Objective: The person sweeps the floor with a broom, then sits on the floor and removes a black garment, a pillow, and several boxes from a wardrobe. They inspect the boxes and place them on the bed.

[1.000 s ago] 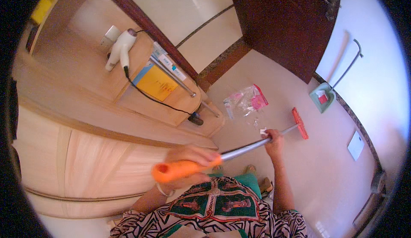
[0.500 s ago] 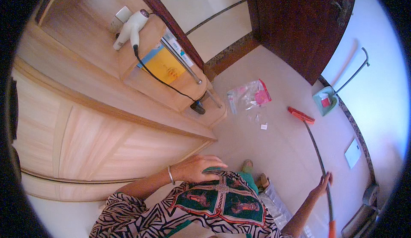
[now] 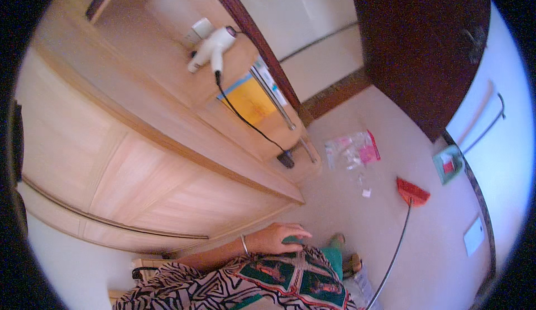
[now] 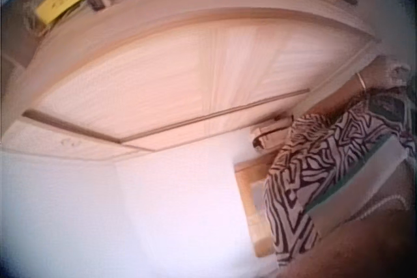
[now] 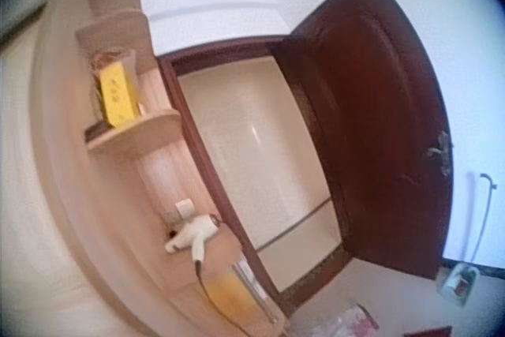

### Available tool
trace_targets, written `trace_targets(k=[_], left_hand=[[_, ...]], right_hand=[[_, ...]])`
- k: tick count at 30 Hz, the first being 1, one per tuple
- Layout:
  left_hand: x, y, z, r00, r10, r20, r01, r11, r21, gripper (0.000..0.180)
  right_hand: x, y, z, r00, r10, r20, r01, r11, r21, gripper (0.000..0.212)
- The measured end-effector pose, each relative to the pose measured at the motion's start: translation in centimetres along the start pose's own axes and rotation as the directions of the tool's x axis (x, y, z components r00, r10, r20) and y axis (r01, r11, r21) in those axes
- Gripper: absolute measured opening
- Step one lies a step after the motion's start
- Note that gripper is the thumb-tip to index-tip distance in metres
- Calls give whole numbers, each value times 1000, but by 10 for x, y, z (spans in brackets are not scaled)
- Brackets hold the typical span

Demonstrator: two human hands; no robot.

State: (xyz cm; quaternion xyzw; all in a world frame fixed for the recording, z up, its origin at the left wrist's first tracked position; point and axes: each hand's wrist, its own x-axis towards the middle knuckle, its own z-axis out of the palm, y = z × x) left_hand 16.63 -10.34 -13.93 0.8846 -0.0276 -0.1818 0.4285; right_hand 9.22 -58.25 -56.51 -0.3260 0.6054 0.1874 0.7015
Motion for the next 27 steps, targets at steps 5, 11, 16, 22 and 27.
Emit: trace_targets(k=[5, 11, 16, 22, 27], left_hand=[[-10, -11, -8, 995, -43, -85, 41, 999, -26, 39], [-30, -29, -9, 985, -44, -167, 34, 997, -64, 39], [-65, -53, -9, 947, -58, -315, 37, 997, -74, 38], [-158, -98, -20, 802, -118, -586, 58, 991, -119, 37], [-292, -125, -43, 481, -194, -855, 243, 967, -83, 36]], right_hand=[[-3, -6, 74, 993, 53, 106, -12, 936, -352, 22], [15, -44, 130, 970, -62, 237, 189, 805, -563, 16], [-2, -39, 245, 759, -200, 620, 622, 507, -597, 11], [-210, 105, 439, -7, 17, 1000, 984, -178, 10, 21], [-421, 230, 476, -556, 270, 786, 759, -221, 613, 31]])
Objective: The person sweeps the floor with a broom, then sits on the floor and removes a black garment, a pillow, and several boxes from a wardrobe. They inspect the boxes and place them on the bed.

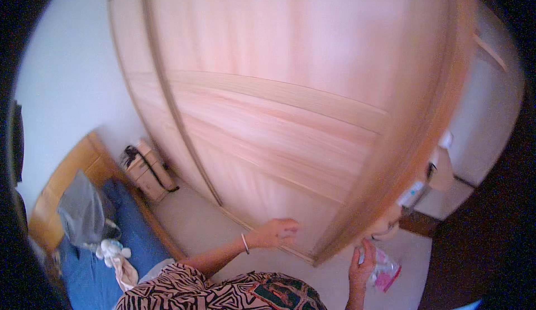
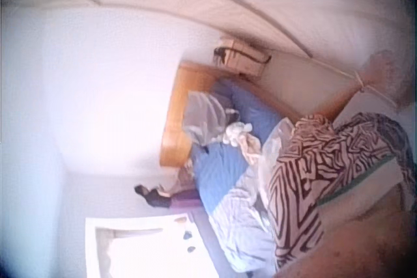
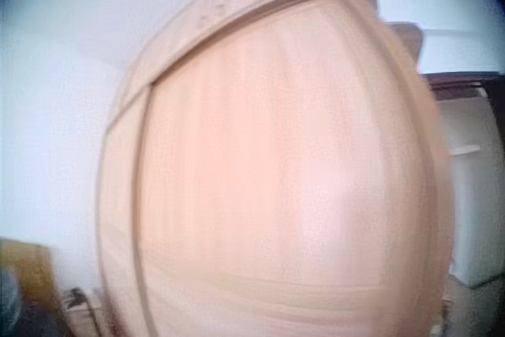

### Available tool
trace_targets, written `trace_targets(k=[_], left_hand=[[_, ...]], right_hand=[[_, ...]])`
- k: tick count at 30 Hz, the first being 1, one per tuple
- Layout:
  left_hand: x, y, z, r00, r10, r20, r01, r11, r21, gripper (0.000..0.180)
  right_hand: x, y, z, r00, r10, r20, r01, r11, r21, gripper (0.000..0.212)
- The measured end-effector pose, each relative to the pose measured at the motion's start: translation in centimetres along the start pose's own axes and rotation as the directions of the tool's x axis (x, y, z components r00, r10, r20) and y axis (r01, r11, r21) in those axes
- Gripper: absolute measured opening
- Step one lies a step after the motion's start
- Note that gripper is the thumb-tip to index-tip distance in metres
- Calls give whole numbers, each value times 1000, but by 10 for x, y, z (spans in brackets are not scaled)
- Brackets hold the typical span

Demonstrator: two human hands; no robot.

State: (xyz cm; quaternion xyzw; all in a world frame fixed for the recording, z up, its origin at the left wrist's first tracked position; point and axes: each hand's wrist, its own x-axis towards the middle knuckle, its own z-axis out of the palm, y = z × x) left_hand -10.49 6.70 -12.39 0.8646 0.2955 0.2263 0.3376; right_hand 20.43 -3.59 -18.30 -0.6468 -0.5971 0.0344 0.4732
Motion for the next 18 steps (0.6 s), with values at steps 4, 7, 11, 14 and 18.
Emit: trace_targets(k=[4, 7, 11, 14, 18], left_hand=[[-19, -36, -107, 870, -112, -480, 58, 990, -126, 39], [-37, -44, -189, 647, -16, -762, 36, 999, 10, 45], [-14, -34, -270, 372, 165, -913, -39, 986, 163, 52], [25, -15, -297, 200, 279, -939, -70, 960, 270, 59], [86, 14, -311, 123, 314, -942, 39, 946, 320, 64]], right_hand=[[80, -69, 39, 965, -241, -106, 224, 963, -151, 42], [103, -100, 65, 933, -286, -219, 244, 949, -201, 46], [129, -125, 76, 870, -305, -389, 203, 938, -281, 52], [140, -133, 71, 828, -311, -466, 188, 938, -293, 56], [166, -128, 66, 762, -470, -445, 249, 847, -469, 53]])
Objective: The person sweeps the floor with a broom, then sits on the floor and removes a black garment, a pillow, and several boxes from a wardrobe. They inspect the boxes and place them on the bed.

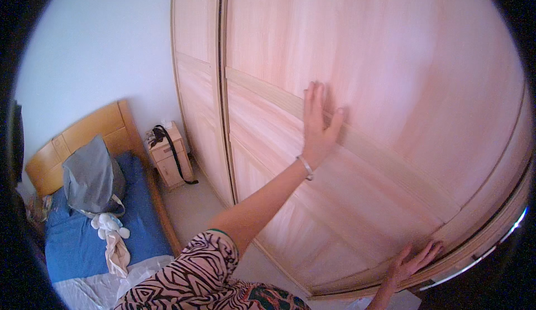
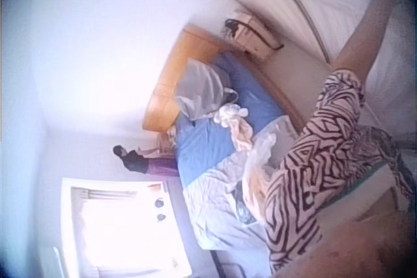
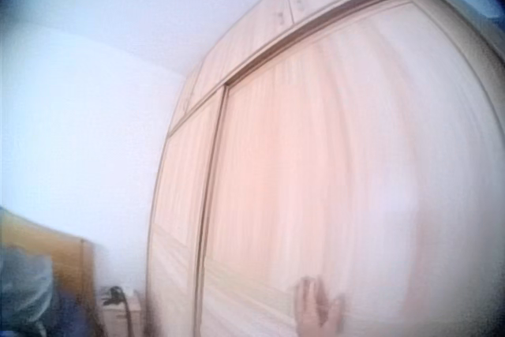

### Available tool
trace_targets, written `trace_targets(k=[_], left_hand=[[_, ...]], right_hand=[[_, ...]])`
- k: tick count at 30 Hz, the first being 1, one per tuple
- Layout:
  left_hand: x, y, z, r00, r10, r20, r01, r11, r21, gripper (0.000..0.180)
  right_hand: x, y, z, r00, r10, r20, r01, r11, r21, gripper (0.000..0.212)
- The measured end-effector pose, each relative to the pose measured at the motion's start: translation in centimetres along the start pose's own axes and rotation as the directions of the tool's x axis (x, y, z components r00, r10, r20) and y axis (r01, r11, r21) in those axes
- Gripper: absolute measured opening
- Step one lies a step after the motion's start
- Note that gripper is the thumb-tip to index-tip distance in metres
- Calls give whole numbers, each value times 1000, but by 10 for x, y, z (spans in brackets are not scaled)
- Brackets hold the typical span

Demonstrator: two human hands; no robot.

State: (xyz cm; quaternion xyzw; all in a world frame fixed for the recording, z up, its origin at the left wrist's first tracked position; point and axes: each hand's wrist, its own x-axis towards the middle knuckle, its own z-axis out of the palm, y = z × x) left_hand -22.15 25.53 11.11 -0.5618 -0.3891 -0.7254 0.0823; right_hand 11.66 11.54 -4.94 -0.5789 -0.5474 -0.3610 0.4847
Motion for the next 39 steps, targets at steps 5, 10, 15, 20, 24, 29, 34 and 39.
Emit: trace_targets(k=[5, 10, 15, 20, 24, 29, 34, 39], left_hand=[[17, 18, 42, 990, -53, -133, 79, 977, 198, 64], [15, 11, 48, 983, -8, -184, 48, 976, 211, 63], [16, 2, 51, 979, 14, -204, 25, 982, 186, 64], [28, -34, 40, 970, 37, -242, 8, 982, 187, 63], [55, -91, 17, 955, 92, -281, -13, 963, 271, 61], [84, -129, -29, 984, -98, -150, 148, 916, 371, 53], [38, -50, -9, 969, 246, -22, -242, 965, 102, 67], [8, 14, 15, 928, 330, 173, -351, 931, 105, 90]], right_hand=[[-2, 23, 12, 992, -126, -10, 125, 991, -56, 51], [-11, 36, 25, 984, -173, -43, 174, 984, 30, 49], [-10, 40, 37, 916, -348, -200, 342, 938, -62, 47], [-19, 24, 51, 934, -323, -153, 317, 946, -63, 53], [-22, -26, 78, 941, -323, -96, 332, 939, 90, 46], [-12, -116, 99, 923, -363, 131, 306, 895, 325, 26], [-10, -171, 110, 811, -561, 167, 274, 615, 740, 30], [-80, -161, 89, 492, -747, 447, 0, 514, 858, 30]])
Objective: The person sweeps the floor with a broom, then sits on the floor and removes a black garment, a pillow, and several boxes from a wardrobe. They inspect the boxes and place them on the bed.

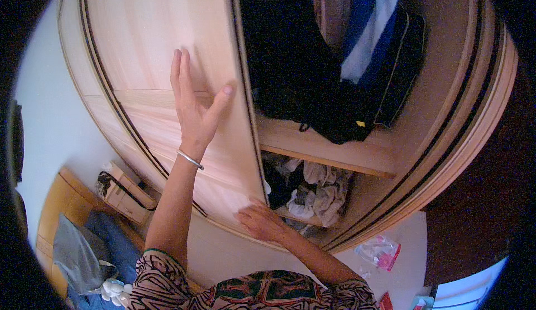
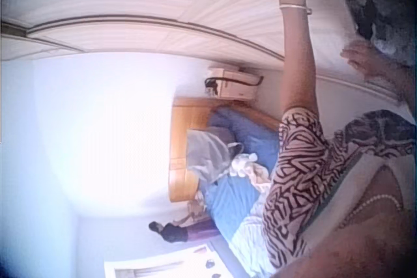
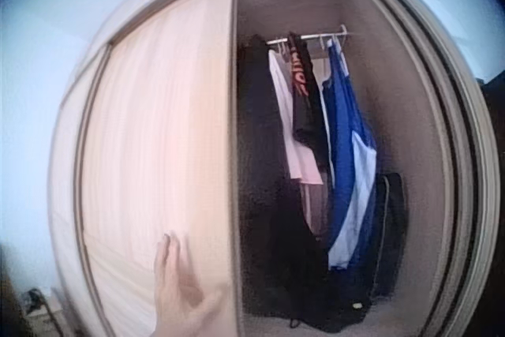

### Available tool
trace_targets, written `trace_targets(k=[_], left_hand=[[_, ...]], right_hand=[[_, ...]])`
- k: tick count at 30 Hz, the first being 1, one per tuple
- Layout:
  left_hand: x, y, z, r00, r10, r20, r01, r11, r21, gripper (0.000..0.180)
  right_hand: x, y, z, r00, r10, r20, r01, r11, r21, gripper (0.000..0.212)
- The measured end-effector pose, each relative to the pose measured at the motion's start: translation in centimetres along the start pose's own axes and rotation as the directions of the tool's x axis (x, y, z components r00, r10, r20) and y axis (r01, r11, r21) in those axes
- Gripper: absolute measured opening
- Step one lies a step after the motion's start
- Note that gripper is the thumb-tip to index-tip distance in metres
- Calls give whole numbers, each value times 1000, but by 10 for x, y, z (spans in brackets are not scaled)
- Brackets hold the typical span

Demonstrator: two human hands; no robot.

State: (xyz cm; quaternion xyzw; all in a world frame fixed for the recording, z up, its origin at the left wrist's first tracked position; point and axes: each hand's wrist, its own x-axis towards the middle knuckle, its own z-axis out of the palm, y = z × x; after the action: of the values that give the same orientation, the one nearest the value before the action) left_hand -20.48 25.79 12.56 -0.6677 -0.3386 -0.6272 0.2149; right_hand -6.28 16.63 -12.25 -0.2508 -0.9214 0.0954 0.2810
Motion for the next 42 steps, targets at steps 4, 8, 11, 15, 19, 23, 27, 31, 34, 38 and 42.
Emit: trace_targets(k=[4, 8, 11, 15, 19, 23, 27, 31, 34, 38, 42], left_hand=[[0, -8, -2, 1000, -27, -12, 28, 997, 75, 104], [-19, -14, 12, 1000, -26, -11, 27, 998, 64, 103], [-26, -16, 27, 997, -18, -80, 27, 992, 121, 100], [-31, -27, 35, 991, -3, -134, 19, 993, 117, 97], [-33, -49, 32, 990, 47, -132, -29, 990, 136, 97], [-31, -77, 19, 995, 2, -101, 16, 985, 172, 99], [-24, -113, 2, 996, -38, -87, 53, 982, 181, 97], [-21, -147, -15, 999, -8, -43, 18, 969, 246, 90], [-17, -168, -22, 996, 79, -47, -59, 943, 327, 88], [-14, -181, -26, 990, 135, -40, -113, 934, 338, 84], [-13, -181, -29, 983, 179, -47, -145, 902, 406, 81]], right_hand=[[-115, 6, 41, 954, 260, 147, -277, 956, 102, 31], [-252, 8, 81, 716, 633, 293, -647, 760, -61, 32], [-349, -8, 105, 545, 791, 278, -807, 585, -83, 33], [-445, -39, 132, 74, 915, 397, -974, 151, -167, 32], [-489, -58, 154, 124, 949, 291, -989, 144, -46, 31], [-491, -56, 161, 39, 979, 202, -998, 28, 56, 30], [-489, -52, 161, 190, 970, 153, -976, 203, -75, 27], [-500, -60, 158, 122, 980, 155, -987, 136, -82, 27], [-502, -75, 149, 39, 988, 150, -997, 48, -60, 28], [-486, -104, 132, -63, 998, 27, -994, -65, 85, 26], [-479, -131, 129, -173, 985, -13, -952, -164, 257, 24]])
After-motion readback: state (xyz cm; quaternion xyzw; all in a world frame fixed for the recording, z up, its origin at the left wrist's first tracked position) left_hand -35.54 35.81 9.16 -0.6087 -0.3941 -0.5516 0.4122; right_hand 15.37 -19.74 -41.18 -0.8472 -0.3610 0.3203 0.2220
